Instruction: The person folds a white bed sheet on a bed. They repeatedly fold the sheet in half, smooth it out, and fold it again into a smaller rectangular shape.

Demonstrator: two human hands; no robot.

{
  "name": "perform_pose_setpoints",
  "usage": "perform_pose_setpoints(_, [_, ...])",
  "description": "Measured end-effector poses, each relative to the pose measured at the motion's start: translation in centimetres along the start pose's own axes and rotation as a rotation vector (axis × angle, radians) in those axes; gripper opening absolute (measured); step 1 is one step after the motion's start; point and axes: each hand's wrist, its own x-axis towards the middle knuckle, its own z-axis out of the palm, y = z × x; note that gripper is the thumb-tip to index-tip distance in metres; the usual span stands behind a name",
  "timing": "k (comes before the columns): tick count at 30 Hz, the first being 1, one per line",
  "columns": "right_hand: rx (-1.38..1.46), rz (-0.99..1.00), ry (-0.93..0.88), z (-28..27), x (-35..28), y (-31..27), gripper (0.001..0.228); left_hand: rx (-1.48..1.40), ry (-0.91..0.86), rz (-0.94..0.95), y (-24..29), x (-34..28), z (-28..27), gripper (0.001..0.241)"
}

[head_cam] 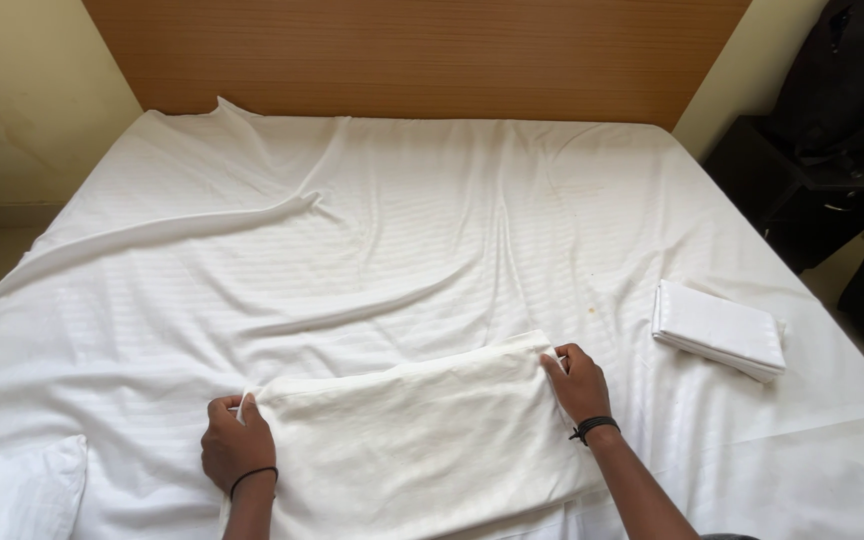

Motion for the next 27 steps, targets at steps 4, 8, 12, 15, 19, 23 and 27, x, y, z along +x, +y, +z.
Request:
perform_pose_setpoints(4, [-0.002, -0.058, 0.026, 0.3, -0.3, 0.4, 0.031, -0.144, 0.037, 0.020, 0.1, -0.5, -0.3, 0.023])
perform_pose_setpoints(8, [-0.246, -0.193, 0.193, 1.3, -2.6, -1.2, 0.036, -0.017, 0.157, 0.143, 2.8, -3.0, -2.4, 0.030])
perform_pose_setpoints(12, [-0.344, -0.634, 0.160, 4.2, -6.3, -4.7, 0.053, 0.046, 0.138, 0.684, 3.7, -6.6, 1.6, 0.036])
perform_pose_setpoints(15, [-0.338, -0.764, -0.096, 7.9, -9.9, -4.9, 0.053, 0.029, -0.015, 1.011, 4.4, -11.2, 4.0, 0.037])
perform_pose_setpoints(19, [-0.506, -0.839, -0.274, 8.6, -11.7, -5.6, 0.061, 0.046, -0.090, 1.211, 5.3, -14.9, 4.6, 0.062])
perform_pose_setpoints(23, [-0.570, -0.724, -0.181, 7.8, -9.0, -4.0, 0.071, 0.005, 0.032, 1.173, 4.5, -13.2, 4.3, 0.065])
perform_pose_setpoints(27, [-0.711, -0.525, -0.026, 6.4, -7.2, -1.4, 0.084, 0.189, 0.031, 0.909, 3.3, -10.8, 2.8, 0.070])
